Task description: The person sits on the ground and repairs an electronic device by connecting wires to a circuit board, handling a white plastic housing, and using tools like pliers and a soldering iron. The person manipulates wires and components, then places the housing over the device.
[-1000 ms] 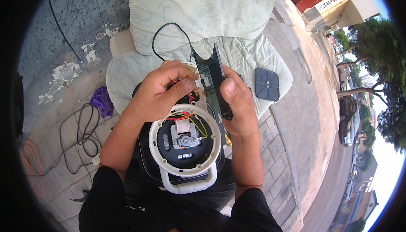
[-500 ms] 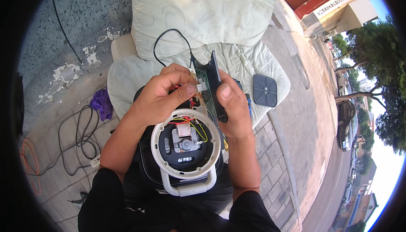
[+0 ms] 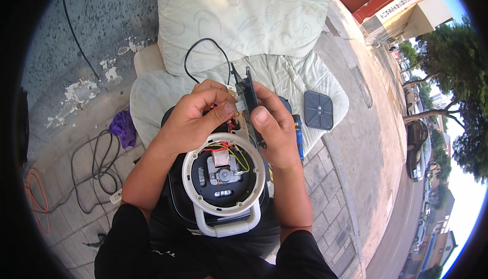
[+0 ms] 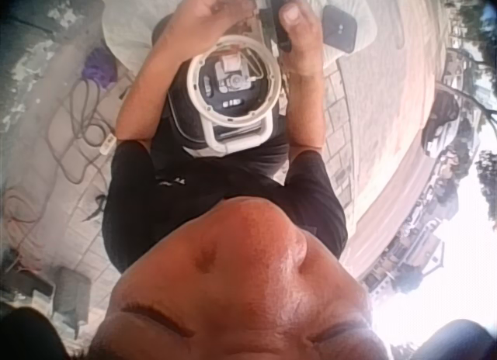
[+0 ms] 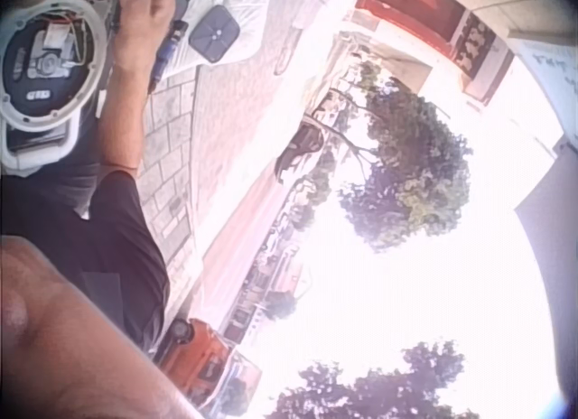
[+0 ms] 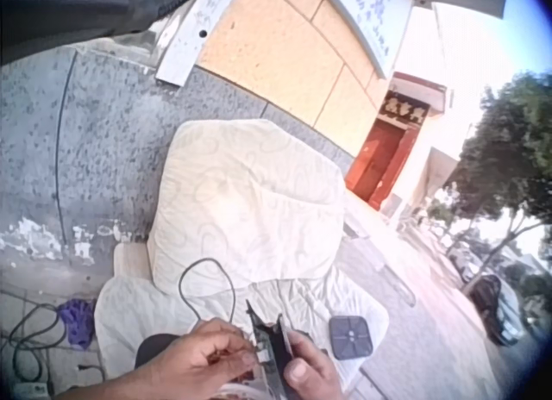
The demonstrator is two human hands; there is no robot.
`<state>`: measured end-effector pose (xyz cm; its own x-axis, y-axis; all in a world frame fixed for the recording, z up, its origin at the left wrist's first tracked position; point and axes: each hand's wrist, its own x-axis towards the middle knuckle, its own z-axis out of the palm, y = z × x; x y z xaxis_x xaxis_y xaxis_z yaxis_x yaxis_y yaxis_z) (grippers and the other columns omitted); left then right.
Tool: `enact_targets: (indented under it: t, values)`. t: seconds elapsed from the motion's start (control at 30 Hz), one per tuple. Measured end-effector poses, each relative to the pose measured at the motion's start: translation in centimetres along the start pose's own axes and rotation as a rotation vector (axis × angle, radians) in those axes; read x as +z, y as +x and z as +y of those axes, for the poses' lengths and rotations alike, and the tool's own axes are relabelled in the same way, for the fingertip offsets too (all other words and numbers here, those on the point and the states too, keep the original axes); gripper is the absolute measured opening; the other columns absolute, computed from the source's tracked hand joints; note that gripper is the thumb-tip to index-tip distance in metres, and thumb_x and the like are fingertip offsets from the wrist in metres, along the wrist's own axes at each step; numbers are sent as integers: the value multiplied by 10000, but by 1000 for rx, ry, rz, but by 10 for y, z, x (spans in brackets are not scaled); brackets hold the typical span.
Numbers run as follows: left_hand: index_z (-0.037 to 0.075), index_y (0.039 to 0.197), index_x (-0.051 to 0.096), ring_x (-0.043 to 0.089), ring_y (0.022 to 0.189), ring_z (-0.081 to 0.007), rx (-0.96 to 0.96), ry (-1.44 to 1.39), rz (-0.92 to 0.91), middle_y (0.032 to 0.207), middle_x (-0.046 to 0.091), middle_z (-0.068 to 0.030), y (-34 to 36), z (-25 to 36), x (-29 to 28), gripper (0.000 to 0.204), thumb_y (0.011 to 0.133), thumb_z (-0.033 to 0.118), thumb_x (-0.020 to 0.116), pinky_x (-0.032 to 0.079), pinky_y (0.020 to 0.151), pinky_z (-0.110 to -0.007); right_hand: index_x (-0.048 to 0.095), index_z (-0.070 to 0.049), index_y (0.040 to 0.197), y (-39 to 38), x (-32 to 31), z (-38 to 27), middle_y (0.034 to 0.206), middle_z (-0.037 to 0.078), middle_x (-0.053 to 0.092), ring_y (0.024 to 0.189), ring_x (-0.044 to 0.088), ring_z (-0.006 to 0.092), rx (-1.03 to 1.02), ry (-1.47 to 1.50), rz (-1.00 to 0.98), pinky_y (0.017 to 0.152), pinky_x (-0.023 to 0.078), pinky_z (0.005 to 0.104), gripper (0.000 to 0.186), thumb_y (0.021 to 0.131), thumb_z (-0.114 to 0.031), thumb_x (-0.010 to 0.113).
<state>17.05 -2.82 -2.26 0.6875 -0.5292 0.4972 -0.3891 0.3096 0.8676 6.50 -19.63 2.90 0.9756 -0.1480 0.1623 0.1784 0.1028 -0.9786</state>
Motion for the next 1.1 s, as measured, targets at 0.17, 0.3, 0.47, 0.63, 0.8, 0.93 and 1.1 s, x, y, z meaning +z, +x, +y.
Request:
enact_targets:
  t: [0.17, 0.3, 0.47, 0.63, 0.8, 0.93, 1.1]
  values:
    - [34, 1025, 745, 586, 990, -232, -7, 8, 11, 1009, 644, -107, 0, 3, 1, 175, 993, 205, 727, 482, 902, -367, 477, 63, 1501, -1, 2, 0, 1328, 121, 651, 1205, 615, 171, -7, 14, -5, 1031, 484, 331, 716, 1000, -400, 695]
    - [21, 1030, 738, 594, 966, -211, 3, 51, -8, 969, 640, -99, 1, 6, -1, 181, 1001, 199, 719, 494, 879, -357, 473, 67, 1512, -1, -1, 2, 1341, 123, 649, 1210, 617, 172, -6, -28, -2, 1040, 481, 333, 730, 1007, -417, 684]
    - [-4, 1055, 717, 611, 849, -159, -60, -44, -1, 951, 619, -91, -1, 9, 2, 211, 1019, 203, 702, 526, 764, -312, 478, 77, 1510, -1, 1, 3, 1344, 126, 650, 1210, 620, 174, -13, -46, 17, 1041, 478, 322, 774, 1023, -502, 640]
    - [-4, 1068, 709, 611, 807, -145, -111, -98, 17, 966, 614, -93, -2, 10, 3, 215, 1021, 205, 701, 531, 725, -296, 467, 89, 1515, 0, 8, 1, 1340, 128, 648, 1206, 620, 176, -26, -76, 33, 1043, 474, 319, 806, 1031, -539, 612]
    - [21, 1067, 697, 568, 862, -112, -91, -39, 20, 945, 623, -39, -3, 7, 3, 199, 1040, 218, 687, 479, 781, -275, 455, 97, 1522, -2, 7, 5, 1341, 131, 647, 1207, 618, 179, -14, -52, 45, 1046, 471, 322, 807, 1036, -529, 608]
    - [32, 1066, 691, 550, 870, -88, -101, -58, 16, 939, 626, -14, -4, 3, 3, 187, 1048, 218, 682, 458, 790, -259, 455, 98, 1522, -2, 10, 7, 1339, 131, 649, 1208, 619, 180, -26, -44, 51, 1048, 469, 324, 794, 1039, -513, 608]
    - [32, 1064, 699, 563, 877, -90, -89, -34, 27, 951, 635, -19, -3, 4, 5, 190, 1041, 220, 693, 464, 794, -259, 453, 90, 1522, 0, 9, 4, 1365, 145, 633, 1241, 605, 200, -26, -45, 47, 1066, 461, 342, 792, 1000, -467, 665]
